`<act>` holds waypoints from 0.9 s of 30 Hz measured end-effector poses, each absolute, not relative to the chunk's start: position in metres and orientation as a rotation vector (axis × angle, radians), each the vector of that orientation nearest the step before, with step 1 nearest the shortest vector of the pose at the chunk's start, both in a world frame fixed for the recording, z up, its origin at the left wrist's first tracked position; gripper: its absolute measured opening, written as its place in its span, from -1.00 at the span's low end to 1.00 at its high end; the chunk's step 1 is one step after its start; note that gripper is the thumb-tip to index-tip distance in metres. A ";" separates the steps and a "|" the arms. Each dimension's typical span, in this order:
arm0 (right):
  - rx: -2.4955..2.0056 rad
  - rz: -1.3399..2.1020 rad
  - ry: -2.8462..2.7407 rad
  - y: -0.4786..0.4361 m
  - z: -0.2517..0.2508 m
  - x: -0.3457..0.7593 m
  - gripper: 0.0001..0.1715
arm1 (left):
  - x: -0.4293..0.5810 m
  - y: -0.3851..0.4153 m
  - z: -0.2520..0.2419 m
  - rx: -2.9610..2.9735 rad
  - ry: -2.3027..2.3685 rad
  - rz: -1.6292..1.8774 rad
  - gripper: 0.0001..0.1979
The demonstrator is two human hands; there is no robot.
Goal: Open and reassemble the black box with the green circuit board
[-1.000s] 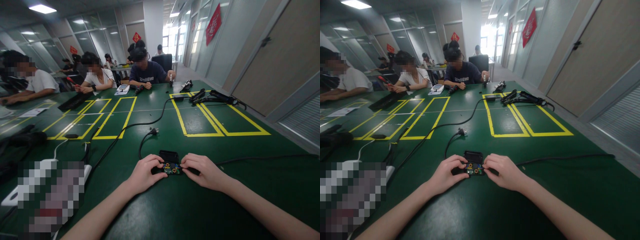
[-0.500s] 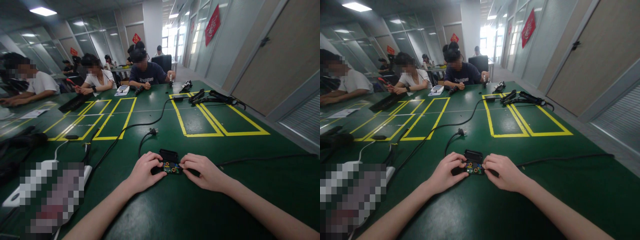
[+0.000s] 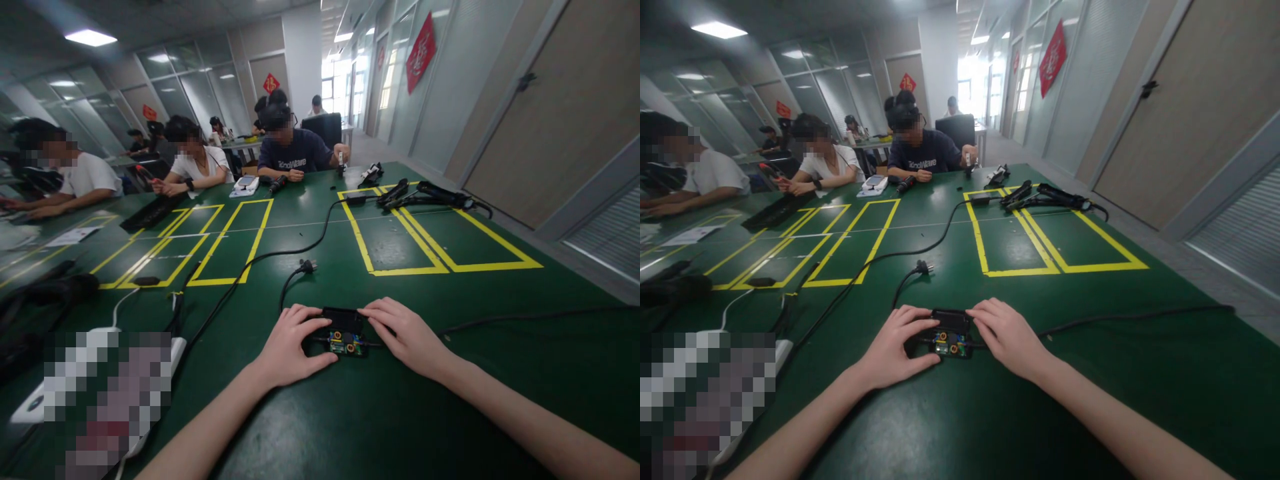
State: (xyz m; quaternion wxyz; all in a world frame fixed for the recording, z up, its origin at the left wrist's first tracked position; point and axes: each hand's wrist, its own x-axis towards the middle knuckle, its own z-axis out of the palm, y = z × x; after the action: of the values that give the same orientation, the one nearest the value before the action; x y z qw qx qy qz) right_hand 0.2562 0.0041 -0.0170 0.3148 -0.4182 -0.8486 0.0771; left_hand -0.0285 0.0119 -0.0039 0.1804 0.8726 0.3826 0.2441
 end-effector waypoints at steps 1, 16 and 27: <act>-1.096 0.227 -2.229 0.004 -0.017 0.256 -0.66 | -0.029 0.012 -0.004 2.460 1.071 0.697 -0.49; -1.290 0.997 -1.814 -0.002 -0.004 0.250 -0.62 | -0.031 0.010 -0.004 2.579 0.916 0.727 -0.59; -1.296 0.979 -1.910 0.000 -0.002 0.255 -0.65 | -0.030 0.008 -0.003 2.446 0.874 0.805 -0.58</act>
State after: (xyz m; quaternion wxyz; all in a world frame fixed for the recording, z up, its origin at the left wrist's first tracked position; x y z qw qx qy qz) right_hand 0.2555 -0.0003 -0.0015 0.3119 -0.4910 -0.7240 0.3708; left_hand -0.0297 0.0081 -0.0035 0.2094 0.8796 0.3141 0.2894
